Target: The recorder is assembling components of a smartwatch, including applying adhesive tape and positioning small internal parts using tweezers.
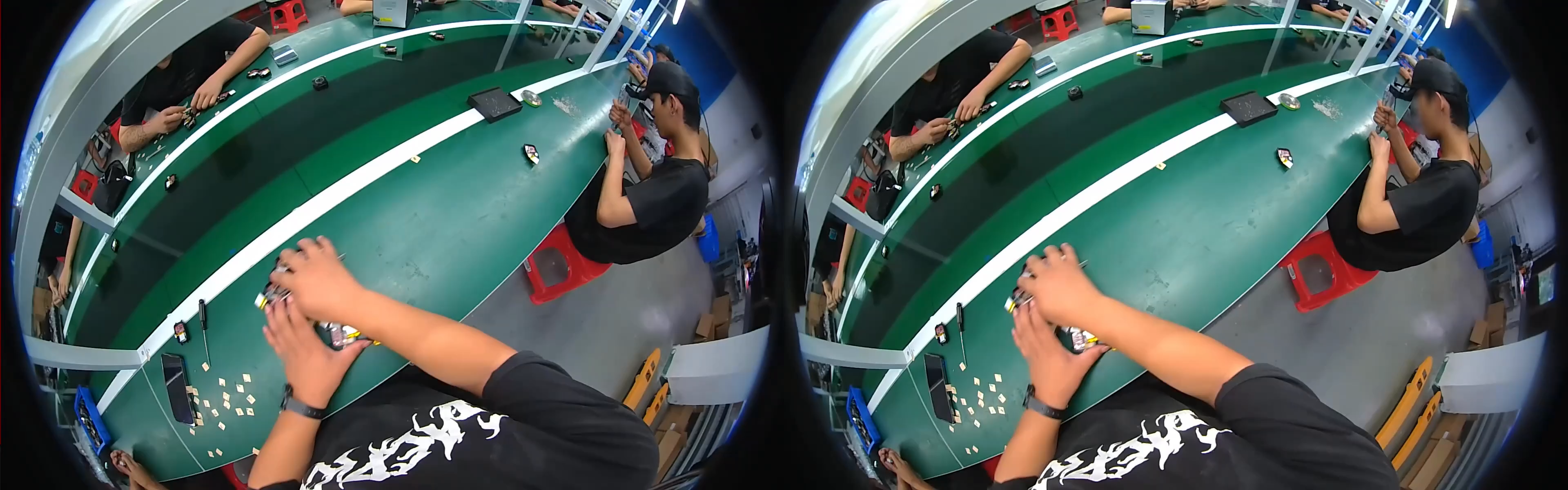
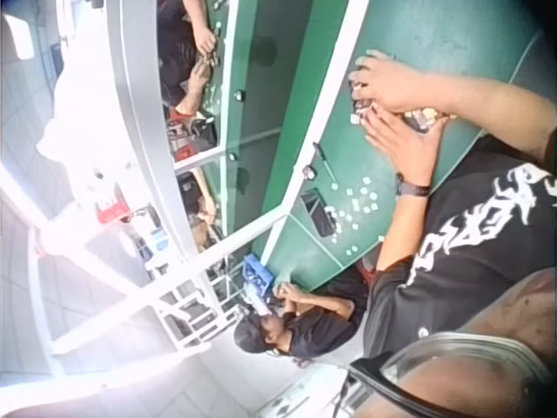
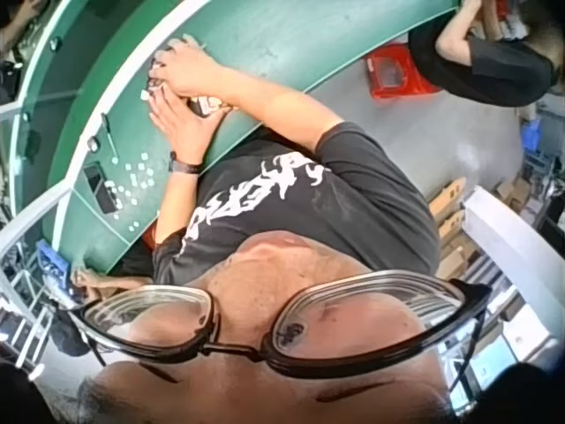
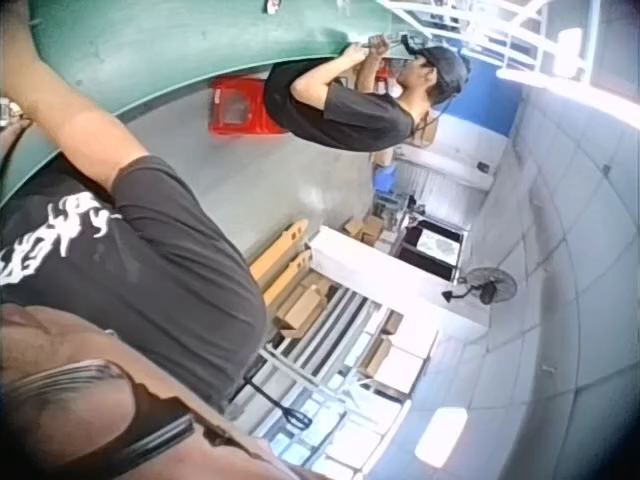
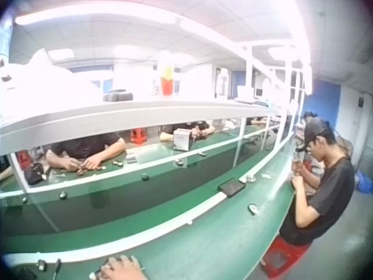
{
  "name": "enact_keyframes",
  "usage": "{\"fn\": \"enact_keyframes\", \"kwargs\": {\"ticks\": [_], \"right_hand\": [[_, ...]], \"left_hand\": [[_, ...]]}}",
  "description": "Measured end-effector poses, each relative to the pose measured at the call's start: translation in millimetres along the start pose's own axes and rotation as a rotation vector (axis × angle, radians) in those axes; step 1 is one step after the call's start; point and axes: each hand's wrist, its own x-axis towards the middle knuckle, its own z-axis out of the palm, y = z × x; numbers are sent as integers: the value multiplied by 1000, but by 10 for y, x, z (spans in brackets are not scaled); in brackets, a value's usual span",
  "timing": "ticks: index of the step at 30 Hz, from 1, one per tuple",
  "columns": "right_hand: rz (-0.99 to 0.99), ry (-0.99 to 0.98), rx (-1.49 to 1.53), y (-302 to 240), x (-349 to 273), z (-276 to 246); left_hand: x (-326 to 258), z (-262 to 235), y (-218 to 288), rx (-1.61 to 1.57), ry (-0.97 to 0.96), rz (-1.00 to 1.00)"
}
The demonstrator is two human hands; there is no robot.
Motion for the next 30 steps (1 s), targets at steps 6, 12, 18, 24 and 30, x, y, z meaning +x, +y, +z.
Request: {"fn": "enact_keyframes", "kwargs": {"ticks": [6,12,18,24,30], "right_hand": [[-170,60,196,-11,214,-716],[697,635,-654,2572,-729,-2207],[1269,245,-613,3812,-1272,-2186],[1297,342,-552,3744,-1191,-2064],[740,280,-382,3142,-1229,-1906]], "left_hand": [[-414,-185,-316,40,111,-138],[-607,-289,-408,42,76,-20],[-723,-221,-556,-6,196,25],[-703,-258,-575,-122,266,-50],[-707,-288,-585,-231,360,34]]}}
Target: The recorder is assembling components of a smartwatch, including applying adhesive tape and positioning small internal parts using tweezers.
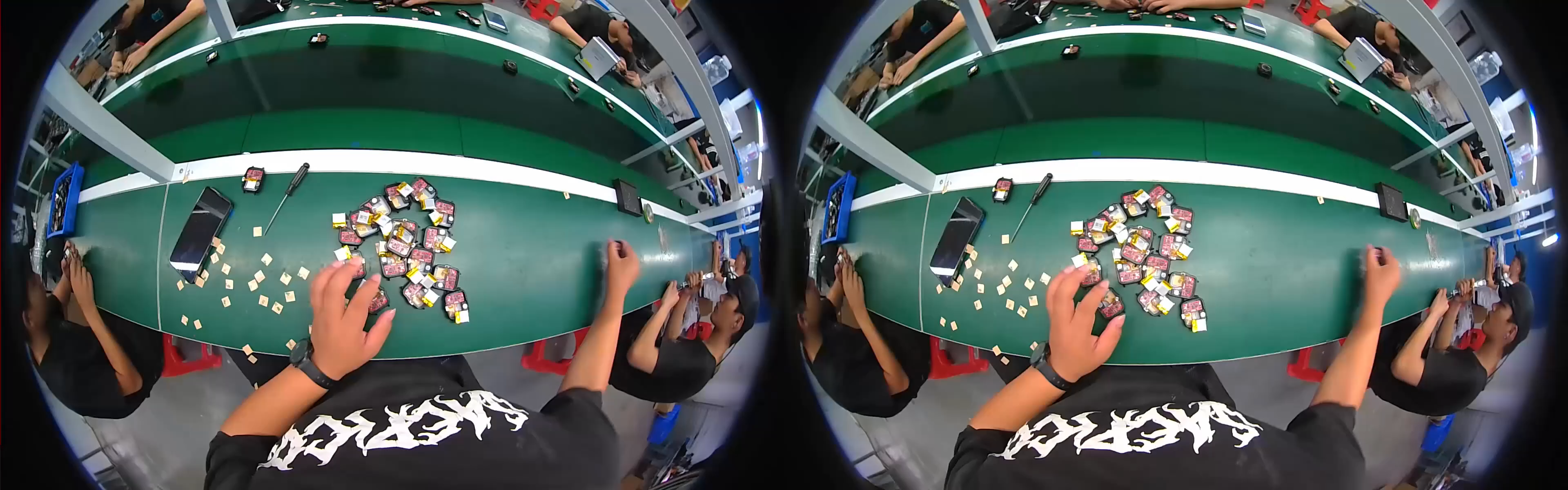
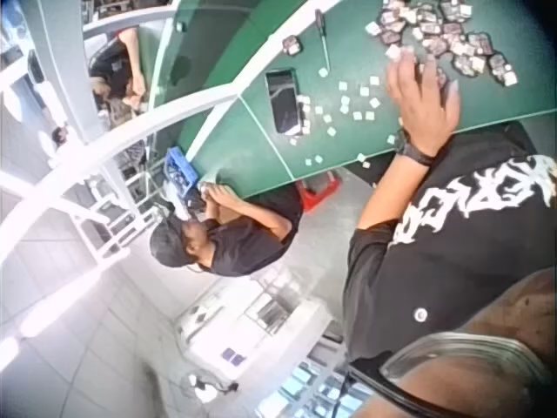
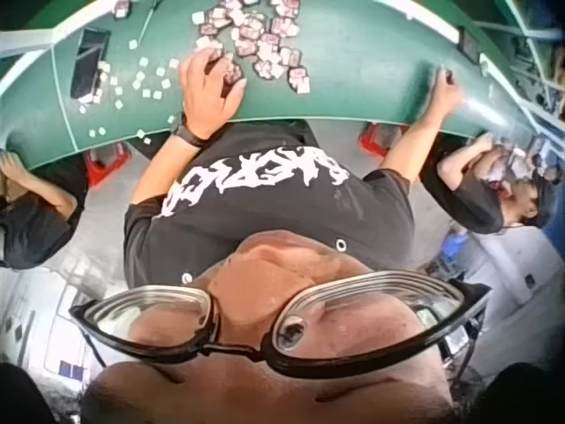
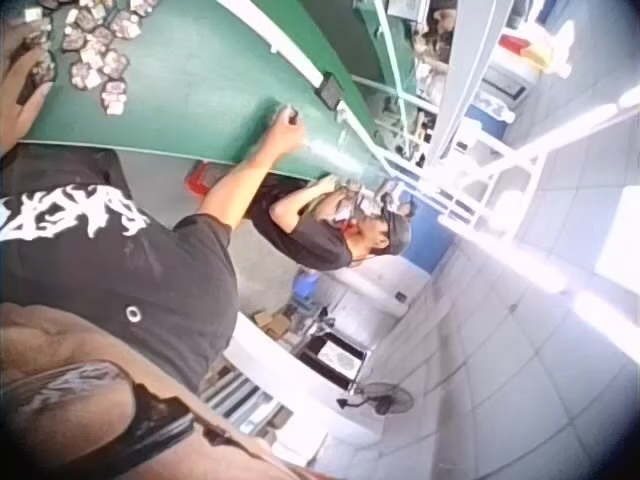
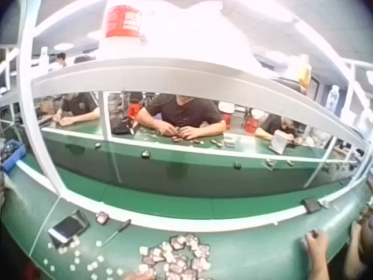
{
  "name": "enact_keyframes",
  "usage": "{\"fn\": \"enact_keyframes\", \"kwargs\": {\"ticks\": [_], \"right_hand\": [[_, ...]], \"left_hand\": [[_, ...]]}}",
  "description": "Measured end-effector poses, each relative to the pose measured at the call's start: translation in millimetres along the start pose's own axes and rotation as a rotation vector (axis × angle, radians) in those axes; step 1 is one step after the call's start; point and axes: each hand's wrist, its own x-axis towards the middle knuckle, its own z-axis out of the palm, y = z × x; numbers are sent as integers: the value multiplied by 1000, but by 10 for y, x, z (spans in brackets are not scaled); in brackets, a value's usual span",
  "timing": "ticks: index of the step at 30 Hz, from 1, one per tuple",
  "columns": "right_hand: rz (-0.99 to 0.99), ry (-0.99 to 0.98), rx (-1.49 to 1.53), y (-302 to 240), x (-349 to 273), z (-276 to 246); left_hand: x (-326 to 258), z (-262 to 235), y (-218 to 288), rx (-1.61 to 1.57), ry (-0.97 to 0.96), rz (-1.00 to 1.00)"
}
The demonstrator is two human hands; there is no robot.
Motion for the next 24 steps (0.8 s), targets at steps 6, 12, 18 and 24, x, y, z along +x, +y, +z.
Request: {"fn": "enact_keyframes", "kwargs": {"ticks": [6,12,18,24], "right_hand": [[-869,-654,657,-2749,-1632,-637],[-1125,-806,946,-3787,-2242,-595],[-771,-911,1061,-3929,-2506,-421],[-534,-1002,918,-4181,-2825,-518]], "left_hand": [[-26,-174,106,-1090,-356,-621],[20,-550,-133,-1539,-516,-649],[-164,-902,-336,-1383,-292,-897],[-309,-1041,-490,-1205,-165,-843]]}}
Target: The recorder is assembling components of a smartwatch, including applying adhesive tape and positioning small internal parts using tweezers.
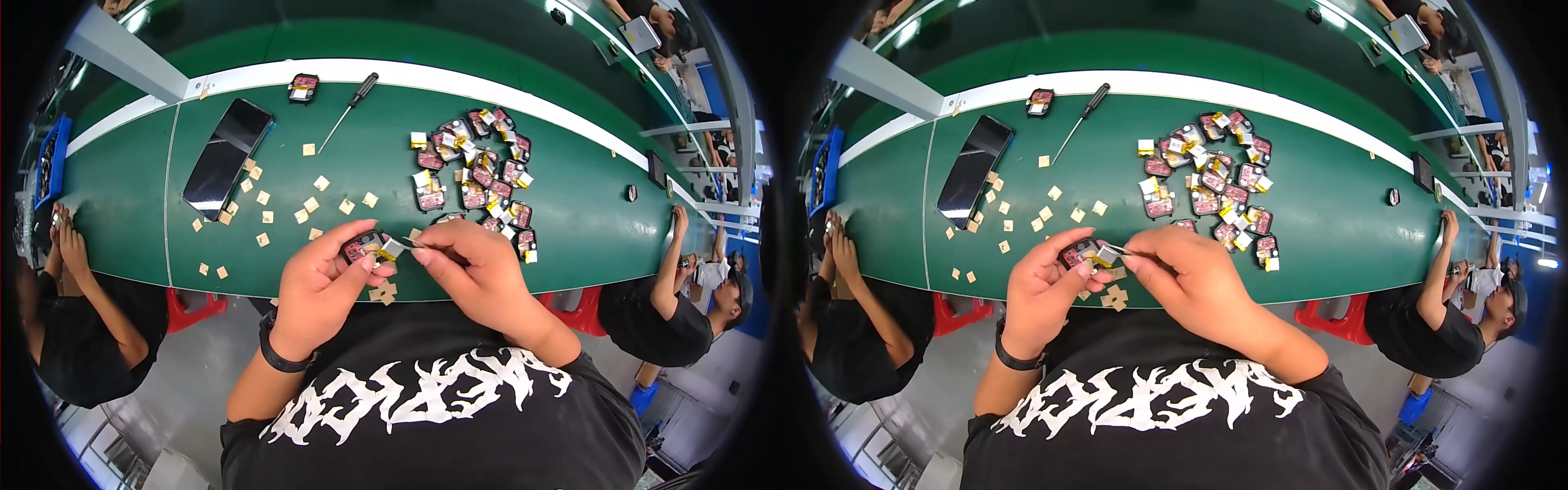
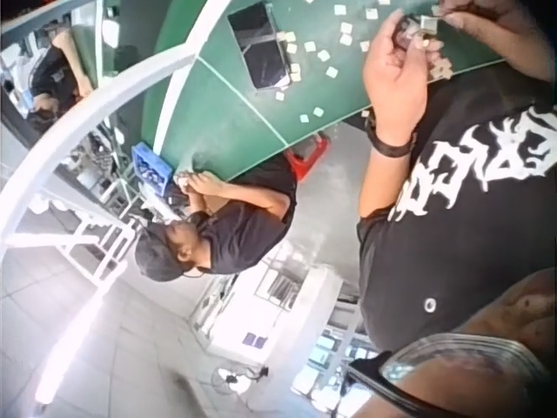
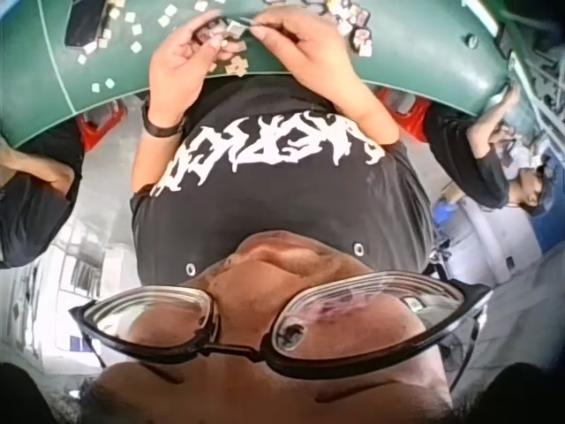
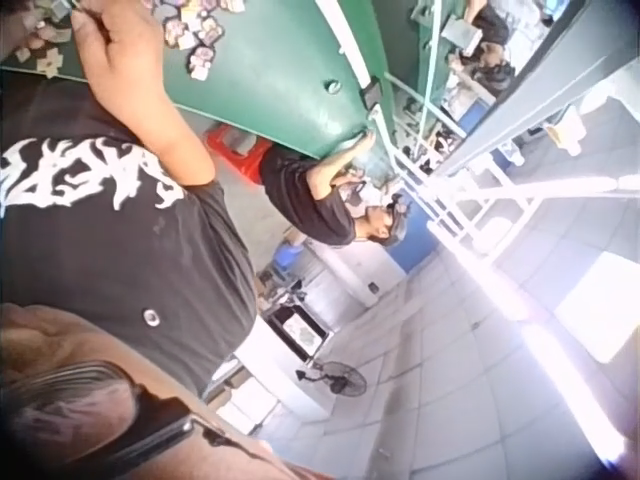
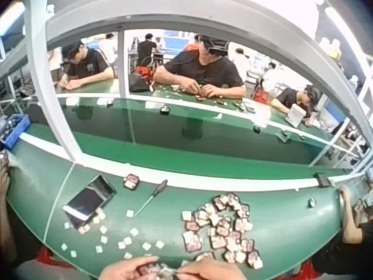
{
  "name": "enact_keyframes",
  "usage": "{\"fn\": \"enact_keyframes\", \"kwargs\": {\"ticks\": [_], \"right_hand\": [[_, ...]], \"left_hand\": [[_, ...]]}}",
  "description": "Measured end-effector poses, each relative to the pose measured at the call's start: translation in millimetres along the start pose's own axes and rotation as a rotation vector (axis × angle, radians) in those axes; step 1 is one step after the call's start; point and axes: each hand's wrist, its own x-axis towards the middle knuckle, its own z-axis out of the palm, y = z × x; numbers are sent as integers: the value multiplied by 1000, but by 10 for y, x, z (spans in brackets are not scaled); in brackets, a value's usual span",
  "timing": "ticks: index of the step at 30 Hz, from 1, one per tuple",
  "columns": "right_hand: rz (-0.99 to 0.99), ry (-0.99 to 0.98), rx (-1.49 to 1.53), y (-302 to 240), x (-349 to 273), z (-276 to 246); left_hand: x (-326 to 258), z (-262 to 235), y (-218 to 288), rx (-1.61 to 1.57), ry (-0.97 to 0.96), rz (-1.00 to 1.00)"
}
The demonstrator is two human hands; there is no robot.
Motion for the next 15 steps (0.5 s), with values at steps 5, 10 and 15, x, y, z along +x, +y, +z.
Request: {"fn": "enact_keyframes", "kwargs": {"ticks": [5,10,15], "right_hand": [[-160,8,-311,-117,132,208],[-229,-20,-479,-183,215,381],[-276,23,-570,-187,252,531]], "left_hand": [[-61,-139,3,138,61,74],[-57,-256,119,407,90,230],[-50,-328,117,407,99,281]]}}
